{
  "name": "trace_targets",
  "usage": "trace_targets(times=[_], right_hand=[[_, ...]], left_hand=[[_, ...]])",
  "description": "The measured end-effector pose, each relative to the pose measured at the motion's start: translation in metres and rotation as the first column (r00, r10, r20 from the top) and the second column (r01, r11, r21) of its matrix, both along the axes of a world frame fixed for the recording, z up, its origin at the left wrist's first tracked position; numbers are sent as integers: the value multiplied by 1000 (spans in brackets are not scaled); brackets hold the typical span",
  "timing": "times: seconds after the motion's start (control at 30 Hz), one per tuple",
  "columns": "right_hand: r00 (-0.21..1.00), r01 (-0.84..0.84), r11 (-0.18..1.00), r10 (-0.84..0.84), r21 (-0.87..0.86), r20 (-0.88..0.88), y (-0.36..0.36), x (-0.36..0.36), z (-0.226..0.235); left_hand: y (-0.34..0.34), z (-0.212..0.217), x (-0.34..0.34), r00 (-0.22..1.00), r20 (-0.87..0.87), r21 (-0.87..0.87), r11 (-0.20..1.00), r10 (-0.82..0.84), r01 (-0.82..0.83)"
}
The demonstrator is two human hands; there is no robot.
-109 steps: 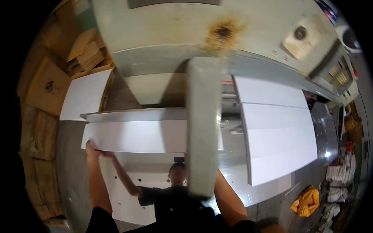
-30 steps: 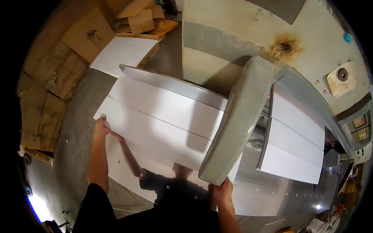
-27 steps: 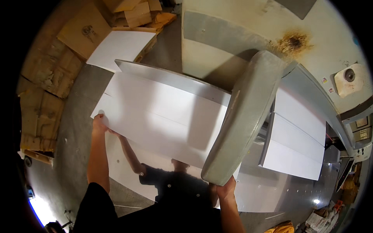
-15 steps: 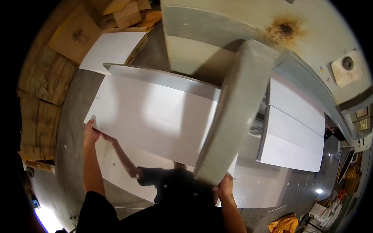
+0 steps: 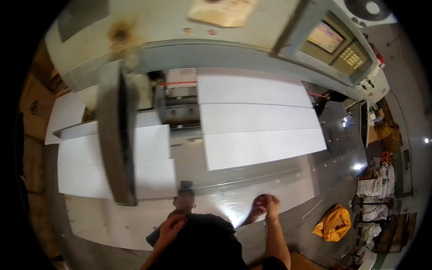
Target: The person operates a paper cutting machine, loading sheets of white paper, adjusting settings on the control panel, and cutting the paper into smaller pieces. The cut pieces are collected and stacked.
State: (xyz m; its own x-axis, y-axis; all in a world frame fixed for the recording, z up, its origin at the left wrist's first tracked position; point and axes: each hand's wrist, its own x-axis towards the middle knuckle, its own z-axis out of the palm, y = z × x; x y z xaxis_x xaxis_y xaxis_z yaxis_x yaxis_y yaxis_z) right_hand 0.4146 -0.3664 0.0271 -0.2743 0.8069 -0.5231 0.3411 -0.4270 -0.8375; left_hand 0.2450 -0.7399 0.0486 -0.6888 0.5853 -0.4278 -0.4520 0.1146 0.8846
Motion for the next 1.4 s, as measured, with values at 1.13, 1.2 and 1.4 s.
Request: trace_targets(times=[1.13, 1.2, 1.4], right_hand=[[875, -443, 731, 226, 519, 429, 293, 134, -22], [814, -563, 696, 371, 446, 448, 241, 121, -13], [870, -492, 840, 459, 230, 182, 16, 77, 23]], left_hand=[[52, -14, 216, 247, 754, 214, 128, 609, -969], [9, -13, 211, 73, 606, 106, 10, 792, -994], [-208, -22, 139, 4, 296, 35, -6, 955, -999]])
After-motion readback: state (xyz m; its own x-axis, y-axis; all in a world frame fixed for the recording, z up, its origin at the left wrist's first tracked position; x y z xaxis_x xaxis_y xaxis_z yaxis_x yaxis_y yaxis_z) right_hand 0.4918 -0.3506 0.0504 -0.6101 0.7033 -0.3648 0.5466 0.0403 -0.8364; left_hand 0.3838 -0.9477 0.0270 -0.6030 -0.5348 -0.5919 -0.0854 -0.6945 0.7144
